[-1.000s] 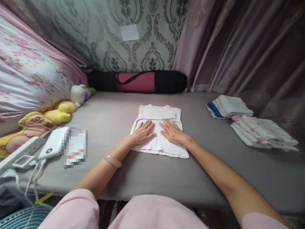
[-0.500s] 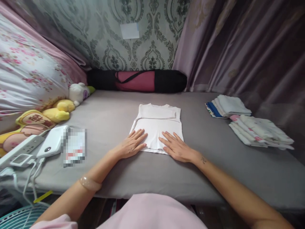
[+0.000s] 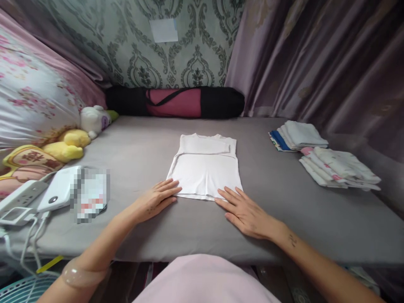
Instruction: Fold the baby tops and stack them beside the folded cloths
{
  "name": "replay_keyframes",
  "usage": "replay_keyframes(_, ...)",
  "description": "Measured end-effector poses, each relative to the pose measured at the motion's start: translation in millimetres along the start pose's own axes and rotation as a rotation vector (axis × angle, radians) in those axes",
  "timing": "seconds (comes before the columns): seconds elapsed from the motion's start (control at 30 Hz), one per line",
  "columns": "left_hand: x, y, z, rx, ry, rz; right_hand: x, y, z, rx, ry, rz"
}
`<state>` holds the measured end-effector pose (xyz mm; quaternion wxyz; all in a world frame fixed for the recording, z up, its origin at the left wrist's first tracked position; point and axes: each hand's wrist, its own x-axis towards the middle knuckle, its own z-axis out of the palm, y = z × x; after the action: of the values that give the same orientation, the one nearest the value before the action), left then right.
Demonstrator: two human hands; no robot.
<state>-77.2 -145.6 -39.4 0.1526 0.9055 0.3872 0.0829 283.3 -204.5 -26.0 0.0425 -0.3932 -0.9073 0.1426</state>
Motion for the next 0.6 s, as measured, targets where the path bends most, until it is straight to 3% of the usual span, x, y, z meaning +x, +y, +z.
replay_keyframes(0.3, -13, -14, -12.9, 0.026, 0.102, 0.032, -33, 33, -2, 0.029, 0.266, 0.081)
replay_keyframes(0.6, -10, -15, -15.8, 0.123, 0.116, 0.118, -33, 42, -6, -0.126, 0.326, -0.020)
